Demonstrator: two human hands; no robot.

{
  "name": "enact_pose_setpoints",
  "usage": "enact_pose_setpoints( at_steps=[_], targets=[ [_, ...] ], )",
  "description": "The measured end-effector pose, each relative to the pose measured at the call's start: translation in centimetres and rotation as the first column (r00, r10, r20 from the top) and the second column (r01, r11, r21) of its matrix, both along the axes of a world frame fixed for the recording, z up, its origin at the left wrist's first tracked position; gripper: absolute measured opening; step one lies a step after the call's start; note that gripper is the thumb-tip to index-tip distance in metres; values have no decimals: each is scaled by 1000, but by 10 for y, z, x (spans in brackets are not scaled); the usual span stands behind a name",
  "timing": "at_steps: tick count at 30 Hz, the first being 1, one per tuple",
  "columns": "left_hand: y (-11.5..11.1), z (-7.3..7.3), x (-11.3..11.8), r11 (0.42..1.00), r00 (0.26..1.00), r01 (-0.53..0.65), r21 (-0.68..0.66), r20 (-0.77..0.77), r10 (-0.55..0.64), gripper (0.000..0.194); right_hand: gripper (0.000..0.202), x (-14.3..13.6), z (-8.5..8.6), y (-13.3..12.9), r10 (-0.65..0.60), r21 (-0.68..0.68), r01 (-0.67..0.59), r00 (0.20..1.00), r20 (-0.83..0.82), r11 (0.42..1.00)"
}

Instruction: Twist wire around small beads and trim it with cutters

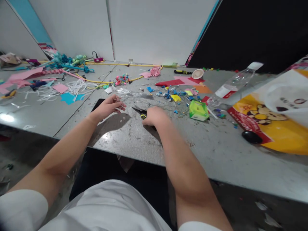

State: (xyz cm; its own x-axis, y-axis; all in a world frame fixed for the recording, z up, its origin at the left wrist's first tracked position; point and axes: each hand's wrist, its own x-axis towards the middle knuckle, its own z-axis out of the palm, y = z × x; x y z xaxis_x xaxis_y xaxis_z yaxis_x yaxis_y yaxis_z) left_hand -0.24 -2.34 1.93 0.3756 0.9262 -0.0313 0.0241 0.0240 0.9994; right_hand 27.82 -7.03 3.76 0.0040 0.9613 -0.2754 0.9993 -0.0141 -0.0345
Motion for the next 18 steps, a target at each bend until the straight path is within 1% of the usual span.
enact_pose_setpoints(
  at_steps=[2,3,6,8,10,12,14,16,18],
  targets=[
    [0,1,0,1000,1000,-2,24,11,2,42,37,-5,-6,3,-38,61,38,999,-1,997],
    [0,1,-1,999,1000,-6,38,16,5,42,38,-6,-9,5,-47,98,49,999,-22,994],
    [1,0,-1,998,1000,-23,61,18,21,40,50,-7,-18,12,-53,232,81,991,-126,969],
    [2,-1,-1,997,1000,-28,70,13,27,41,60,-6,-24,17,-12,325,81,978,-209,942],
    [4,-3,-1,996,999,-33,89,11,32,41,65,-5,-30,21,73,396,55,951,-301,916],
    [7,-5,0,993,999,-45,113,14,43,41,63,-6,-36,24,164,434,25,905,-393,900],
    [10,-7,0,988,998,-62,142,25,59,40,57,-8,-42,24,217,444,6,865,-452,896],
    [12,-9,0,982,997,-71,176,39,65,39,52,-12,-45,23,222,441,9,854,-470,898],
    [15,-11,0,976,997,-63,210,57,52,37,48,-17,-47,21,202,444,30,862,-465,896]
  ],
)
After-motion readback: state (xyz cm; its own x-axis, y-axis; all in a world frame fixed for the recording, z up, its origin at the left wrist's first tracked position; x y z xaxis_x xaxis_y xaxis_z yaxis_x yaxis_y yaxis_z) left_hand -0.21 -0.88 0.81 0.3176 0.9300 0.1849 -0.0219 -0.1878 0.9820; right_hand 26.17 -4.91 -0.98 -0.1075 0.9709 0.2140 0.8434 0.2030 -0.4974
